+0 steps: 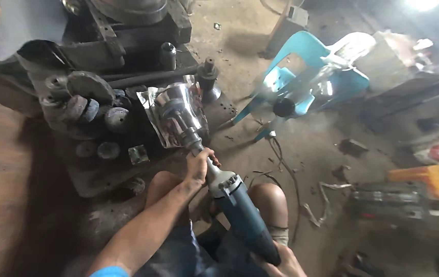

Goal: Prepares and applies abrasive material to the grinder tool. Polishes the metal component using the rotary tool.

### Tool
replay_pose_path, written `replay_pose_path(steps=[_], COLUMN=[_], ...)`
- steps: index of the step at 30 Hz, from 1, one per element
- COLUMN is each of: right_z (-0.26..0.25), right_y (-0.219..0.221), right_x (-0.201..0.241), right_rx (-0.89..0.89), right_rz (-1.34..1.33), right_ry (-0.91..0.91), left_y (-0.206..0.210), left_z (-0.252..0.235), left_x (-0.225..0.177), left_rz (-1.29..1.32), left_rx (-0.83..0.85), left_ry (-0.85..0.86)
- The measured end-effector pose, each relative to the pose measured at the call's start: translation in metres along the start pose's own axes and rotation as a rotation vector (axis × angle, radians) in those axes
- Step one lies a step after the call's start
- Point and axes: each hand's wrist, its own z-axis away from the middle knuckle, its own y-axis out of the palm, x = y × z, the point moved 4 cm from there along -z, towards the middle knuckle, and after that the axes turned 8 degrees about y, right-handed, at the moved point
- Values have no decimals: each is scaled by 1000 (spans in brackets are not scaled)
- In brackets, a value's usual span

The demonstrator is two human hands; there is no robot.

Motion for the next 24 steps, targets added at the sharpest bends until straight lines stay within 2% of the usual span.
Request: replay_pose_path(steps=[14, 24], right_z=[3, 3], right_y=[-4, 1], right_x=[-1, -1], right_rx=[-26, -26], right_rz=[-115, 68], right_ry=[66, -32], left_y=[33, -9], left_z=[-13, 5], left_x=[14, 3], left_rz=[-67, 26], left_rx=[18, -10], left_ry=[-126, -19])
